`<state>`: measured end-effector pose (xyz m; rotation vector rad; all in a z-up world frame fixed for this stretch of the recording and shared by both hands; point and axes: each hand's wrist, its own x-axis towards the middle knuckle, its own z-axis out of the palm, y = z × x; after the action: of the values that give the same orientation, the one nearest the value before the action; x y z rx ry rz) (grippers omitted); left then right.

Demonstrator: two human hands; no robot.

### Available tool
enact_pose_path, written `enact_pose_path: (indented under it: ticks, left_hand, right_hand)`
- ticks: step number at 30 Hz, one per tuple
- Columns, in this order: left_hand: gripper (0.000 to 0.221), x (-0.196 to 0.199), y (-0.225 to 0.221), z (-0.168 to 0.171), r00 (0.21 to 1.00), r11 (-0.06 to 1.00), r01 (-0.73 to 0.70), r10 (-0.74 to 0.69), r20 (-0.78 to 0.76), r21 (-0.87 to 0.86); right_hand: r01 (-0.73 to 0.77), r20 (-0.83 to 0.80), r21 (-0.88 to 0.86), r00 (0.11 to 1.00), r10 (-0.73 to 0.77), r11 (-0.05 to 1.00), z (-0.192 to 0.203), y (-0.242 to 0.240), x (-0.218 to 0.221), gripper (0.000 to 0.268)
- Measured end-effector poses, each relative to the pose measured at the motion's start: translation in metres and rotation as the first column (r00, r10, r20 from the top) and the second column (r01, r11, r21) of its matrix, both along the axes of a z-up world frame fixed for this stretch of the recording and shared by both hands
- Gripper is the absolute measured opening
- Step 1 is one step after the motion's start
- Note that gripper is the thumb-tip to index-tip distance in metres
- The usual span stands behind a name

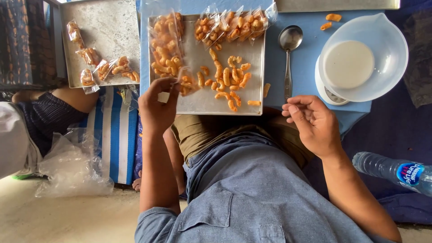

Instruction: A person is manually sorting and packaging small orange snacks from a metal tray into plastic bags and a bowl on a scale.

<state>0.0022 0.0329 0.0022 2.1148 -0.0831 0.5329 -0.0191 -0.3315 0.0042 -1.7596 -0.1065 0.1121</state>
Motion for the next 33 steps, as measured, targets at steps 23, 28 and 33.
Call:
enact_pose_path:
  ticks: [23,28,33]
  left_hand:
    - [0.013,0.173,0.020,0.023,0.829,0.575,0.473,-0.547,-0.117,0.668]
    - [0.016,0.200,0.017,0.006,0.873,0.551,0.412,-0.467,-0.140,0.726]
    - [0.013,0.214,0.004,-0.017,0.969,0.590,0.160,-0.245,-0.013,0.791]
  right_hand:
    - [-0.117,-0.191,-0.459,0.981,0.031,0.881,-0.171,-0.042,-0.074,0.018]
    - [-0.144,-0.283,-0.552,0.959,-0.022,0.822,-0.190,-0.047,-0.077,0.019]
    - [-0.165,-0.359,-0.549,0.932,-0.053,0.819,-0.178,-0.043,-0.068,0.021]
